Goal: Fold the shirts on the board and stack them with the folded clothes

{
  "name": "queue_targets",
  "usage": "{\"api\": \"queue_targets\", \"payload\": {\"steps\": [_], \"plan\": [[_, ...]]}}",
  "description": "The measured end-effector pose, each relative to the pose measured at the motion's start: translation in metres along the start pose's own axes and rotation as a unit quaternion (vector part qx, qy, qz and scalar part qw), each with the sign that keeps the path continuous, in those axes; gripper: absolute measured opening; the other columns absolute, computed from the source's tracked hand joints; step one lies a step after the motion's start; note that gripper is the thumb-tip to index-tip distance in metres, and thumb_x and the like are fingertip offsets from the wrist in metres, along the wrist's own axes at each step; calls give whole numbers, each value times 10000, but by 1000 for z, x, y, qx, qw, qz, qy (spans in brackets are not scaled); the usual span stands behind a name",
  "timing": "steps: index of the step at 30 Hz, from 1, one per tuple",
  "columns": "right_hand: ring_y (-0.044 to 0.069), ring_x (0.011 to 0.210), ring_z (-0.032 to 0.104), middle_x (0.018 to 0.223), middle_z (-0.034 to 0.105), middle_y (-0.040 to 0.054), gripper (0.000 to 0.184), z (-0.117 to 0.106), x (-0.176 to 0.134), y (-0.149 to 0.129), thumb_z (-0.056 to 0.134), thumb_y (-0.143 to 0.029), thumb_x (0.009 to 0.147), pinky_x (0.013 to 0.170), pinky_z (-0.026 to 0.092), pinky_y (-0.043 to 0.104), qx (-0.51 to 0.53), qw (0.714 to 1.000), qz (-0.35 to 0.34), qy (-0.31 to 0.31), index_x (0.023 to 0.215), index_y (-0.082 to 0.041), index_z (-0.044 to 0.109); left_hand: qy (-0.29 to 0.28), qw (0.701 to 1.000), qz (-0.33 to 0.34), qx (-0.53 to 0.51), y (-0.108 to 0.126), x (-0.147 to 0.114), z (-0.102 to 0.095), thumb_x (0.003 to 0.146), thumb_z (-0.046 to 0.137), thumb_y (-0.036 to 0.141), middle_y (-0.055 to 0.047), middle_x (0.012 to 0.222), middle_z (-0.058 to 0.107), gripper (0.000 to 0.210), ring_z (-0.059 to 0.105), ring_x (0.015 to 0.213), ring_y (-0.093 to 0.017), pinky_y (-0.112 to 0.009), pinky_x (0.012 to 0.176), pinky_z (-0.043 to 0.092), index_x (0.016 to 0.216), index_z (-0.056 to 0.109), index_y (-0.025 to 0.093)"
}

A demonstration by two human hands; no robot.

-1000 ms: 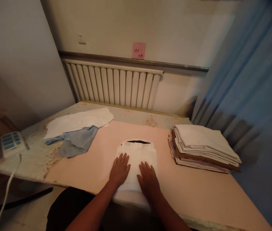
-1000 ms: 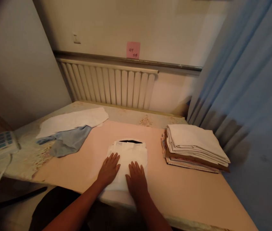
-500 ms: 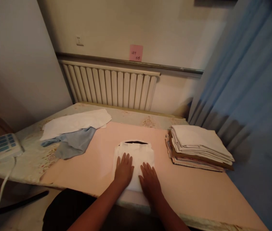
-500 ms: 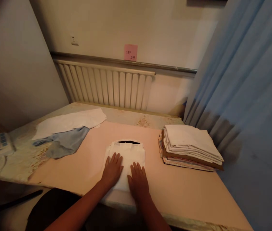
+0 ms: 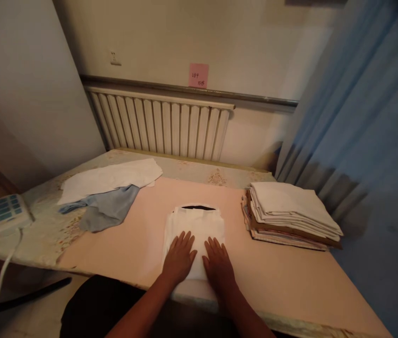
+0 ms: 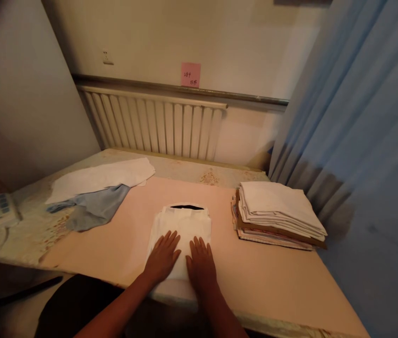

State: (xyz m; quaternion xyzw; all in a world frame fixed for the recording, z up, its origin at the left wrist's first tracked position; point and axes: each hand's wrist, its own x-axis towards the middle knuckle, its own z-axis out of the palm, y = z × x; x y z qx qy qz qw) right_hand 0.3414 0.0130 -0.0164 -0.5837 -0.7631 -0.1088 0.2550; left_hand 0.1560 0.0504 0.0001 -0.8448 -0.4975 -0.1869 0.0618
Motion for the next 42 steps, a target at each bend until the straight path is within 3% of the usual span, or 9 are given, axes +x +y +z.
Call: {"api": "queue_targets", "payload": {"steps": [8, 16, 20, 24, 27, 31, 36, 42], "plan": [[260, 1344, 400, 1417, 490, 81, 406, -5, 1, -1, 447, -285, 929, 1108, 304, 464, 10, 1000, 0, -6, 1313, -183, 527, -12, 999, -25, 22, -20, -4, -3, 957, 340, 414, -54, 1487, 417, 504, 290, 1412, -250, -480, 1126, 288, 1422, 395, 229], [250, 1357, 382, 1429, 476, 81, 408, -4, 0, -1, 443, -267, 927, 1113, 297, 451, 4, 1000, 9, -18, 1316, -178, 527, -12, 991, -128, -22, -50, -9, -9, 936, 368, 391, -100, 1488, 410, 503, 310, 1400, -280, -495, 1119, 282, 1387, 438, 181], [249, 1362, 375, 1437, 467, 78, 413, -4, 0, -1, 448, -274, 927, 1124, 277, 448, 5, 999, 11, -35, 1320, -177, 526, 28, 946, -279, -164, -63, -17, -30, 907, 379, 323, -160, 1358, 535, 448, 468, 1281, -258, -413, 1059, 363, 1277, 518, 110], [251, 1366, 368, 1439, 464, 76, 418, -6, 0, -1, 441, -274, 929, 1129, 272, 446, 10, 999, 14, -42, 1325, -171, 523, 2, 898, -367, -243, -70, -33, -49, 866, 416, 306, -74, 985, 691, 282, 631, 960, -217, -335, 855, 463, 997, 625, 170], [247, 1367, 367, 1437, 466, 80, 417, -6, 0, -2, 436, -270, 929, 1130, 271, 445, 9, 999, 16, -38, 1324, -169, 523, -31, 878, -388, -279, -66, -46, -54, 844, 454, 315, 20, 682, 646, 201, 626, 677, -155, -253, 645, 452, 845, 621, 204], [246, 1368, 367, 1434, 468, 90, 423, -6, 0, -2, 440, -261, 920, 1124, 283, 449, 7, 999, 11, -33, 1325, -172, 522, -69, 850, -407, -326, -53, -56, -56, 828, 477, 308, 63, 549, 565, 172, 558, 517, -121, -222, 529, 405, 820, 611, 200], [249, 1369, 364, 1440, 460, 91, 428, -7, 0, -2, 426, -245, 920, 1126, 280, 457, 10, 999, 11, -32, 1330, -166, 518, -100, 831, -411, -361, -43, -55, -60, 807, 499, 273, 71, 590, 567, 154, 529, 469, -97, -218, 521, 401, 878, 607, 189], [253, 1372, 359, 1444, 453, 97, 433, -7, 0, -2, 437, -229, 911, 1123, 283, 462, 9, 999, 4, -38, 1331, -161, 515, -106, 851, -394, -331, -41, -55, -58, 781, 543, 241, 64, 624, 564, 173, 583, 589, -122, -227, 599, 420, 939, 587, 184]]}}
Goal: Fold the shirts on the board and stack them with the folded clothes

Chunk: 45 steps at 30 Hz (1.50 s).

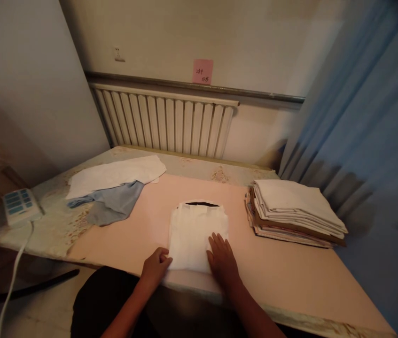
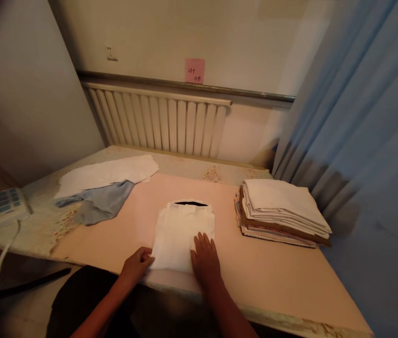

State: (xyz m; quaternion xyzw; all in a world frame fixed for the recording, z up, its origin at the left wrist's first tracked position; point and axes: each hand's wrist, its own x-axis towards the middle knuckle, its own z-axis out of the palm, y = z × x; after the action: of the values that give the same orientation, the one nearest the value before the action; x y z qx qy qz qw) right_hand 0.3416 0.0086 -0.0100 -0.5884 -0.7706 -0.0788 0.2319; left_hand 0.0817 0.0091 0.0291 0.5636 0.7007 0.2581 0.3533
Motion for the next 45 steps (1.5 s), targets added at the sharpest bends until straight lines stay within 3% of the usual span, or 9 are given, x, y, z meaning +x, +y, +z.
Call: {"api": "queue_targets", "payload": {"steps": [7, 15, 24, 28, 31, 37, 41, 45], "plan": [[244, 1375, 354, 1447, 451, 91, 427, -3, 1, -1, 437, -232, 915, 1133, 267, 455, 6, 1000, 12, -9, 1329, -163, 516, -26, 992, 45, 113, -7, -3, 2, 802, 534, 220, 0, 793, 649, 215, 616, 804, -161, -247, 714, 397, 1012, 569, 190], [239, 1375, 354, 1442, 458, 87, 417, -3, 1, -2, 437, -262, 929, 1138, 262, 448, 8, 1000, 20, -11, 1326, -165, 521, -32, 989, 31, 138, -5, -5, 0, 815, 484, 147, 15, 765, 627, 314, 597, 752, -148, -235, 687, 376, 1124, 525, 187], [239, 1378, 349, 1445, 455, 87, 417, -5, 1, -2, 442, -241, 922, 1138, 261, 449, 6, 1000, 18, -12, 1325, -167, 519, -51, 980, 57, 184, 3, -14, -3, 853, 441, 204, -65, 1002, 685, 437, 632, 963, -210, -286, 814, 414, 1290, 437, 199], [237, 1380, 344, 1448, 450, 90, 428, -6, 1, -3, 439, -210, 909, 1138, 261, 452, 10, 1000, 15, -14, 1329, -163, 513, 35, 967, 97, 234, 14, -15, -4, 876, 405, 241, -144, 1179, 621, 473, 579, 1100, -259, -357, 902, 423, 1339, 403, 147], [240, 1375, 353, 1443, 456, 93, 426, -7, 2, -3, 440, -215, 907, 1135, 266, 457, 16, 1000, 16, -13, 1322, -163, 519, 99, 942, 183, 262, 31, -10, 7, 884, 373, 209, -165, 1236, 587, 465, 523, 1179, -264, -394, 988, 400, 1334, 426, 111], [247, 1371, 359, 1445, 453, 95, 427, -7, 3, -2, 442, -235, 910, 1136, 265, 459, 18, 999, 21, -17, 1323, -163, 523, 93, 893, 360, 252, 63, 14, 60, 935, 358, 278, -124, 1435, 471, 453, 392, 1353, -245, -433, 1102, 340, 1362, 441, 154], [245, 1368, 365, 1438, 463, 94, 424, -3, 2, -1, 441, -233, 911, 1135, 272, 462, 22, 1000, 20, -6, 1322, -167, 526, 57, 872, 390, 289, 61, 30, 81, 938, 384, 304, -91, 1457, 455, 441, 344, 1384, -258, -482, 1120, 305, 1356, 462, 189], [236, 1361, 378, 1412, 493, 103, 439, 2, -1, 4, 432, -236, 917, 1131, 297, 453, 46, 998, 13, 29, 1343, -161, 503, 64, 865, 397, 300, 49, 37, 84, 933, 405, 340, -61, 1462, 453, 463, 297, 1407, -258, -499, 1132, 272, 1382, 436, 233]]}}
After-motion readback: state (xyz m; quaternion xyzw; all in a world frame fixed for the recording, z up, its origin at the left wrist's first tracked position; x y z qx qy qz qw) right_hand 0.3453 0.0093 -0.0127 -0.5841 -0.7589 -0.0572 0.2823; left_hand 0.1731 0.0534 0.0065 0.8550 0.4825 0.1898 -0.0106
